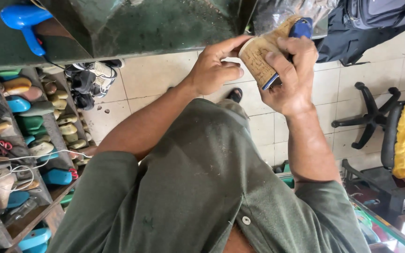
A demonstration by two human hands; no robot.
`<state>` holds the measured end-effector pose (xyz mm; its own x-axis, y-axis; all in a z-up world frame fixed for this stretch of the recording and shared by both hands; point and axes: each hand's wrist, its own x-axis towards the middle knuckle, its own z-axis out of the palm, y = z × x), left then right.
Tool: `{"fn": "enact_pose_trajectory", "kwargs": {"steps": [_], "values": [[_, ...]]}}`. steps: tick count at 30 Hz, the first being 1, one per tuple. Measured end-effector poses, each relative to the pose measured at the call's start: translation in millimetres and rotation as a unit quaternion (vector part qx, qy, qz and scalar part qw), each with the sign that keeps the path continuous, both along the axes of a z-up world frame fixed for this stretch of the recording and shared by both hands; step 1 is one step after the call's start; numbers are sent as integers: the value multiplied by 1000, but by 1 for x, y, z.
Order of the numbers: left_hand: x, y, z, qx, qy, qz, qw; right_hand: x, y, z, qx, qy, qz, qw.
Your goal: The person grinds the sole of a blue slipper against a rotating grinding wheel, holding it with both hands and rotating it to smooth the surface. They periodically pause to inspect the sole and move between the grinding machine and a nearby workbench.
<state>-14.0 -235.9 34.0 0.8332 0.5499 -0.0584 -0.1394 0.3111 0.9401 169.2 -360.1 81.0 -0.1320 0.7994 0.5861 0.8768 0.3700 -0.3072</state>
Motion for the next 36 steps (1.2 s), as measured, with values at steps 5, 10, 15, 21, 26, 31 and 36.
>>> {"fn": "enact_pose_trajectory", "kwargs": {"steps": [5, 10, 15, 21, 26, 31, 36], "values": [[55, -32, 0, 48, 34, -32, 998, 47, -39, 7, 10, 1, -38, 999], [139, -73, -16, 53, 53, -51, 996, 126, -88, 6, -32, 2, -98, 995], [212, -107, -22, 89, 37, -44, 994, 205, -109, 4, 11, 34, -33, 999], [244, -118, -17, 167, 124, 22, 978, 243, -112, -9, -47, 171, -4, 984], [226, -113, -29, 212, 111, 77, 968, 228, -93, -22, -44, 280, 0, 959], [179, -100, 8, 321, 132, 149, 926, 165, -39, -39, -31, 383, 18, 923], [131, -29, -69, 80, -30, 246, 966, 96, 28, -27, -182, 510, 189, 819]]}}
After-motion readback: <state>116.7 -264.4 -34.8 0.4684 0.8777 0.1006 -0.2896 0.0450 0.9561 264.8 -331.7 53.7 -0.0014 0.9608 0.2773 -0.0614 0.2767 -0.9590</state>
